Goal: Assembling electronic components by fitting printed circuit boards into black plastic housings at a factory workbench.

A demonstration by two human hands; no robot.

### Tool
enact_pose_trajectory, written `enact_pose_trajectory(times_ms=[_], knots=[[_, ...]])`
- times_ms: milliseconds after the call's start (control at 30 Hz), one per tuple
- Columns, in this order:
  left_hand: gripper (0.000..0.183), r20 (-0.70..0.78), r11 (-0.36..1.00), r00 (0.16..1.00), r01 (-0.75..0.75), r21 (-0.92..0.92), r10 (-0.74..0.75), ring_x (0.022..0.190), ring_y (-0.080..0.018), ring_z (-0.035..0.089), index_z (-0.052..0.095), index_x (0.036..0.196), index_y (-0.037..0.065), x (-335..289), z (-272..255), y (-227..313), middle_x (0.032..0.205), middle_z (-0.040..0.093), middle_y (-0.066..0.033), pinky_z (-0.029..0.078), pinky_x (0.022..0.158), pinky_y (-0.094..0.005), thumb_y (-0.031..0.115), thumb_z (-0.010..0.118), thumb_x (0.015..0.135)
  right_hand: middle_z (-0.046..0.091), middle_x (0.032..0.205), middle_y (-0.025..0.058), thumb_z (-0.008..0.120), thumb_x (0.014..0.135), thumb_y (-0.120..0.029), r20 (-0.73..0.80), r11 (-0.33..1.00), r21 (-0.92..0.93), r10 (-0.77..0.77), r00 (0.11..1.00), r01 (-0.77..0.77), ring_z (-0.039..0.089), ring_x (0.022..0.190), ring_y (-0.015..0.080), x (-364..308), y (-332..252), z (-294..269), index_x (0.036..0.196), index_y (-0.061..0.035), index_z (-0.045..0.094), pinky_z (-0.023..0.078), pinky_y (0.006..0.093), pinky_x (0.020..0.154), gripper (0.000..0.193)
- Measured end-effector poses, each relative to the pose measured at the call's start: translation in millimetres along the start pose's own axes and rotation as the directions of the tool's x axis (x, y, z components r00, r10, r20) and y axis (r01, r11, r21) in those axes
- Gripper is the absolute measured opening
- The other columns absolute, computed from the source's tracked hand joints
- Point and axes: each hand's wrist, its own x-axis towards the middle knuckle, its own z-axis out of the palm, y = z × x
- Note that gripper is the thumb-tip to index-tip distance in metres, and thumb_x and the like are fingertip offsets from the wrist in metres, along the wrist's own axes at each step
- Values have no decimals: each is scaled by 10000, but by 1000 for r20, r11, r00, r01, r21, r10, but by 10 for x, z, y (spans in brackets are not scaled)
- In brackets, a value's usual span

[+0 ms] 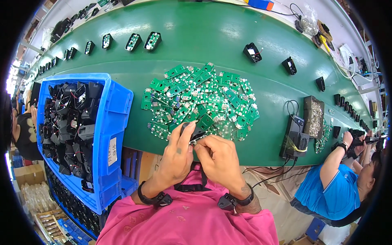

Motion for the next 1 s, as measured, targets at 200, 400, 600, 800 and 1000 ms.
enact_pose_trajectory(times_ms=[200,400,600,800,1000], knots=[[548,2,887,959,263,-379,-283,1156,-377,534,292,1457,-40,-151,135,-338,1317,488,-241,456,968,-414,133,446,961,621,662,114,666,879,-154,-28,981,167,101,994,-95,594,550,181,9,100,186,814,-4,640,455,339,518,165],[494,64,617,921,307,-724,-383,603,-114,588,284,1460,37,-76,-27,-293,1109,566,-138,445,475,-216,55,419,984,616,698,36,652,926,-166,-28,907,375,215,976,-189,545,559,66,-17,234,343,973,28,585,438,256,493,210],[608,323,528,912,410,-743,-254,678,-190,653,360,1373,35,11,-175,-383,1058,612,-137,488,496,-236,-102,590,827,606,714,4,654,930,-113,-46,731,664,247,968,-155,545,554,46,-30,285,297,904,11,599,411,201,479,138],[541,103,607,954,260,-751,-282,760,-176,656,429,1313,38,74,-17,-460,1081,619,-137,510,528,-227,-66,657,834,607,683,-8,669,925,-110,-162,744,667,120,979,19,538,570,29,-16,229,399,942,27,649,400,190,495,139],[545,53,788,997,81,-611,-61,973,-182,628,466,1382,60,66,114,-576,1157,611,-96,543,787,-288,-25,643,873,587,613,-11,637,956,-170,-86,719,692,175,981,-68,516,522,40,-5,397,289,851,-2,669,394,206,474,201]])
